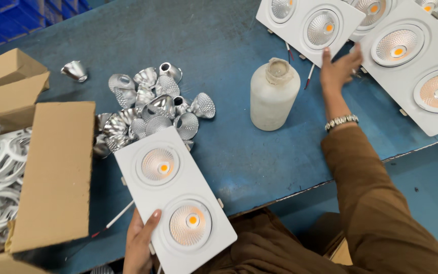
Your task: The person assembles a dual recessed light fixture by inserting LED modules into a white housing, wiping the interior with a yellow cloth, and securing clear plastic covers over each module. The person handles multiple components including LED modules, plastic covers, and a cleaning cloth.
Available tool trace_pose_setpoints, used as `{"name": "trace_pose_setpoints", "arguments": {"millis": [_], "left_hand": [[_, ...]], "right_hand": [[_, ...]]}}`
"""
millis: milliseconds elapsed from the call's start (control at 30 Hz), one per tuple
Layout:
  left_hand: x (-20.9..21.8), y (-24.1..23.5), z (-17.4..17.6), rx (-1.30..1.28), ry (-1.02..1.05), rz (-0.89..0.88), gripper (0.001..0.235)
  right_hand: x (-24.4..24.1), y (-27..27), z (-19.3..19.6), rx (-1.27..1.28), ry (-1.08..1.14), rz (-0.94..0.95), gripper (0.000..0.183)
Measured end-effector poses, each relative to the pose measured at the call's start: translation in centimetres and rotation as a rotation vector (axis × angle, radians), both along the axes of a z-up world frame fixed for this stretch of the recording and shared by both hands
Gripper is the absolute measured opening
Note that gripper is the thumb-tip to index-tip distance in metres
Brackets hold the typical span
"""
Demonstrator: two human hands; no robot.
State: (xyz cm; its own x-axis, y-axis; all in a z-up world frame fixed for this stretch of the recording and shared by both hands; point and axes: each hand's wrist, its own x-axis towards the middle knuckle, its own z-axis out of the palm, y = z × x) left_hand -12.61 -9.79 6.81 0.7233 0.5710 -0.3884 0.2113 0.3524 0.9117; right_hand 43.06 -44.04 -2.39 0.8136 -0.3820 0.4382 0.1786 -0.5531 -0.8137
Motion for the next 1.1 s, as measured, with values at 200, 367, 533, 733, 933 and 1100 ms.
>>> {"name": "trace_pose_setpoints", "arguments": {"millis": [200,367,533,733,933,1100], "left_hand": [[-0.5,-1.3,0.6,0.051,-0.125,-0.052,0.055],[-2.2,-4.4,3.4,0.626,-0.066,-0.504,0.046],[-2.9,-8.1,7.6,1.180,-0.057,-0.998,0.032],[-3.5,-10.4,11.6,1.214,0.037,-1.225,0.025],[-1.6,-10.5,13.8,1.392,-0.334,-1.185,0.037],[4.3,-13.0,18.9,1.906,-0.604,-0.889,0.030]], "right_hand": [[-18.8,0.9,11.9,0.252,-0.456,0.452,0.051],[-31.6,1.0,22.1,-0.283,-0.559,1.185,0.045],[-36.9,2.2,24.9,-0.693,-0.515,1.540,0.079],[-40.8,-2.8,19.6,-0.331,0.005,1.726,0.064],[-44.7,-7.1,14.1,0.046,-0.144,1.406,0.037],[-43.8,-11.8,12.8,0.046,-0.486,0.881,0.029]]}}
